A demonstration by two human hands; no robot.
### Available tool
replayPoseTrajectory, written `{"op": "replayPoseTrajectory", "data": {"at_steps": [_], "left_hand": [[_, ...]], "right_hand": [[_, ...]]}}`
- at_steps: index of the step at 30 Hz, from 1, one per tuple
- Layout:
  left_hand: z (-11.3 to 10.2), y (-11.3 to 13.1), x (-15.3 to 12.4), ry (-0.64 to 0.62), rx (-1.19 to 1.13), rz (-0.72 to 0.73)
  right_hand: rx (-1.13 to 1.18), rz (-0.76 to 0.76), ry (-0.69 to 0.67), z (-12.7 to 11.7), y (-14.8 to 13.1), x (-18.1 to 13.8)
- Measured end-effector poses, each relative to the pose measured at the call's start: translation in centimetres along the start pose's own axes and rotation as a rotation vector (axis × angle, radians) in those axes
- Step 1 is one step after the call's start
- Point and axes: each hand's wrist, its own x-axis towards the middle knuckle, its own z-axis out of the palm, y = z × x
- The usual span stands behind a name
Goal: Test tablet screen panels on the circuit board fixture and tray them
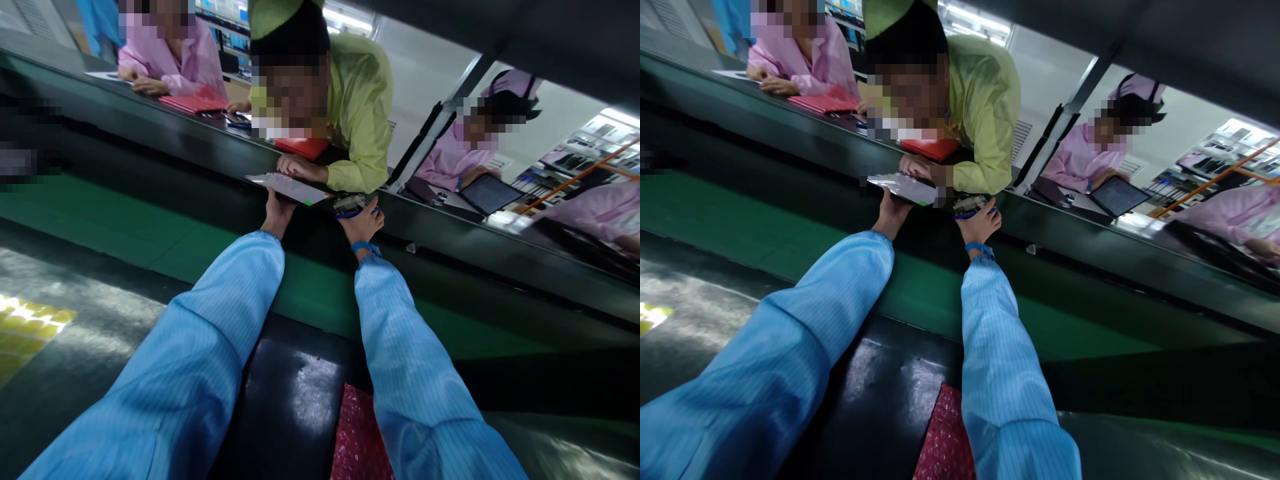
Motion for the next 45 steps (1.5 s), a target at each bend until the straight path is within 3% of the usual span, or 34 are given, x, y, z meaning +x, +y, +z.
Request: {"op": "replayPoseTrajectory", "data": {"at_steps": [45], "left_hand": [[0.1,0.1,-0.1,0.012,0.032,-0.001]], "right_hand": [[-0.047,-0.005,-0.052,-0.9,0.1,0.5]]}}
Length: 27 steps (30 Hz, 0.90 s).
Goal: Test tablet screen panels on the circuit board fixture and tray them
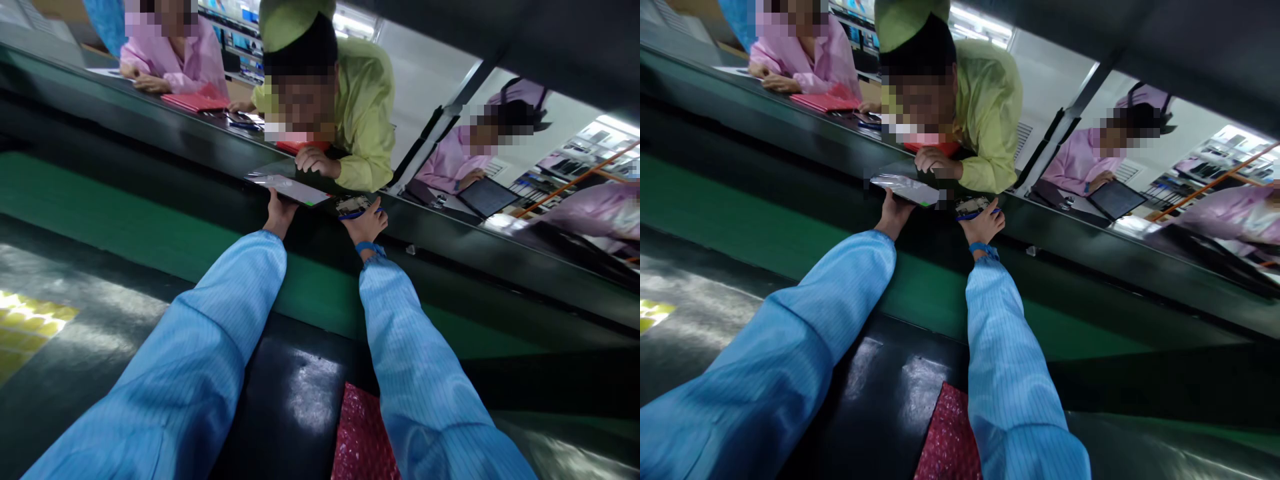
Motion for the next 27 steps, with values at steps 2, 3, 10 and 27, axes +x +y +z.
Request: {"op": "replayPoseTrajectory", "data": {"at_steps": [2,3,10,27], "left_hand": [[0.0,0.1,-0.1,0.009,-0.006,-0.002],[0.1,0.1,-0.2,0.014,-0.009,-0.003],[0.0,0.1,-0.2,0.037,-0.011,-0.012],[-0.1,7.3,-13.8,0.187,0.240,0.170]], "right_hand": [[-0.004,0.002,-0.001,-0.1,0.0,0.0],[-0.005,0.000,-0.001,-0.2,-0.1,0.0],[-0.008,0.000,0.005,-0.8,-0.5,0.0],[0.716,0.436,-0.340,-16.8,-7.4,-9.3]]}}
